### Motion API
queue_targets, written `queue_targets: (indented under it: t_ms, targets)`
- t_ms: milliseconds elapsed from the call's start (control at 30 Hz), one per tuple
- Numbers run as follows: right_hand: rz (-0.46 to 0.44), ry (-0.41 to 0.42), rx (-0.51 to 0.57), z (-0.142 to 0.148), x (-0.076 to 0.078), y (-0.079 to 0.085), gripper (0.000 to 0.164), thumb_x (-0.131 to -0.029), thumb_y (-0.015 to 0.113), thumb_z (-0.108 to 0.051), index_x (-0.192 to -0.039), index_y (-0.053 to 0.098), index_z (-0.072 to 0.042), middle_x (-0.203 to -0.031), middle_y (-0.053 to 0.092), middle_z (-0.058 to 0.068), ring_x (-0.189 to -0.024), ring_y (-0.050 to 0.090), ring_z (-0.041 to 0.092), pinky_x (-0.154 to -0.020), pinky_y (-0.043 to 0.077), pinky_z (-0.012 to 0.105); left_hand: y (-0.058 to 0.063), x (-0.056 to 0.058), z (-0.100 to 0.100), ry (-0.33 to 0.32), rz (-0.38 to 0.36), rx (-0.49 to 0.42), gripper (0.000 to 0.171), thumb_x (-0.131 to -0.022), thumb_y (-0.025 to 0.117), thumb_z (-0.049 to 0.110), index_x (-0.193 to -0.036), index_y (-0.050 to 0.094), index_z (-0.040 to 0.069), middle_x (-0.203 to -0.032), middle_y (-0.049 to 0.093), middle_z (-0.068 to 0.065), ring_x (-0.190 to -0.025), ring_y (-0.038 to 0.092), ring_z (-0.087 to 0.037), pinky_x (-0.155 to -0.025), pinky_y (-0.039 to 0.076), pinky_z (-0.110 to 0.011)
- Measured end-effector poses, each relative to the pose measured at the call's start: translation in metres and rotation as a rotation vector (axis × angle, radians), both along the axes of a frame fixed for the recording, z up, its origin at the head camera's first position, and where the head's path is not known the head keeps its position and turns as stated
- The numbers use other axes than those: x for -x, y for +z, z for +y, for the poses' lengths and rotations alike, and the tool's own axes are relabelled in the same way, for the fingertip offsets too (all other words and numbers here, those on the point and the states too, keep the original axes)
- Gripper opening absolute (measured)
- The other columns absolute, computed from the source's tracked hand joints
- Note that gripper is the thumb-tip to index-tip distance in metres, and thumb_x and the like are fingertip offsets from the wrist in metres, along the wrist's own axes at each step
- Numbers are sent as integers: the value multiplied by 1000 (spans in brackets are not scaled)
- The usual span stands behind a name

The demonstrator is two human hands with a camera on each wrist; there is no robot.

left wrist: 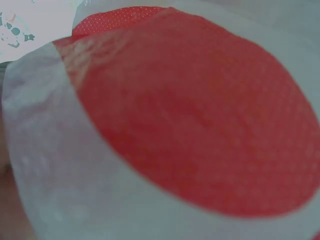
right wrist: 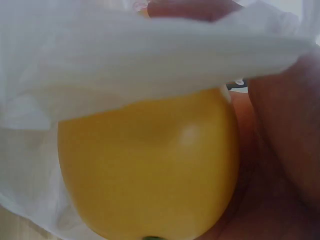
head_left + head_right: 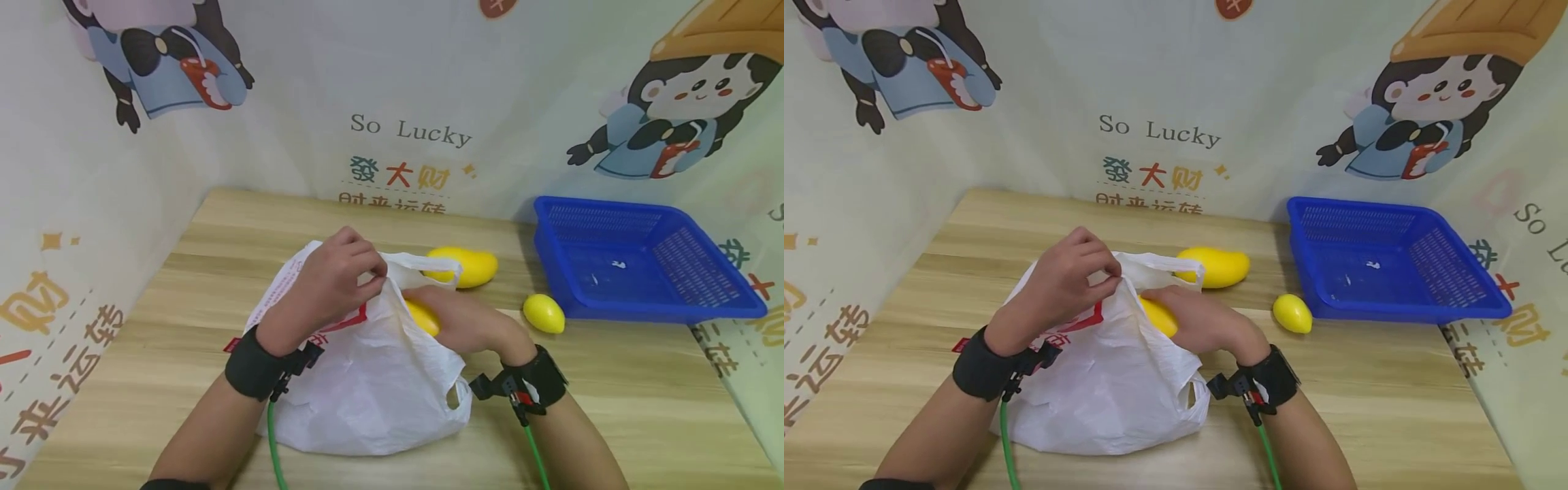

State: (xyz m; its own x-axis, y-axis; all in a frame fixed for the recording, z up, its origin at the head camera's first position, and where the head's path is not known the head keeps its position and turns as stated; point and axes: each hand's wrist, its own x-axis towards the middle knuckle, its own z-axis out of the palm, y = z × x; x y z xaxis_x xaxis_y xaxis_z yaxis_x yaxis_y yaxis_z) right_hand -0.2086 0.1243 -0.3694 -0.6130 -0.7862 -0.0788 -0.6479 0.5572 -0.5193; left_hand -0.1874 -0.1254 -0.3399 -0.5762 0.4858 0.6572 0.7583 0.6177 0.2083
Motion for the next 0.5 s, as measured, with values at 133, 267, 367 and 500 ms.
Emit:
queue_targets:
  t_ms: [133, 267, 367, 500]
  targets:
    - [-23, -4, 22, -3, -1, -6, 73, -88, 75, -35, -152, 48, -12, -146, 54, 5, -130, 52, 23, -111, 40, 42, -4, -1, 0, -6, 5, 2, 8, -81, 79, 3, -80, 73, 9, -79, 70, 0, -85, 55, -24, -73, 51, -34]
    - [-30, -5, 48, -6, 1, -9, 71, -88, 76, -35, -151, 48, -16, -145, 55, 2, -127, 52, 19, -110, 40, 41, -5, 0, -1, -1, 12, 3, 9, -81, 79, 2, -80, 73, 9, -78, 70, -1, -84, 55, -24, -72, 50, -34]
    - [-30, -2, 61, -7, 2, -11, 70, -88, 76, -36, -150, 50, -17, -144, 55, 1, -125, 52, 18, -108, 41, 41, -4, 0, 0, -6, 18, 4, 9, -81, 79, 2, -80, 73, 9, -78, 69, 0, -85, 55, -24, -72, 50, -34]
    - [-31, -1, 81, -10, 3, -15, 64, -88, 76, -37, -145, 53, -18, -139, 58, -2, -121, 54, 16, -105, 43, 39, -3, 0, 1, -19, 19, 0, 9, -81, 80, 3, -80, 74, 9, -78, 69, 0, -84, 55, -24, -71, 50, -34]
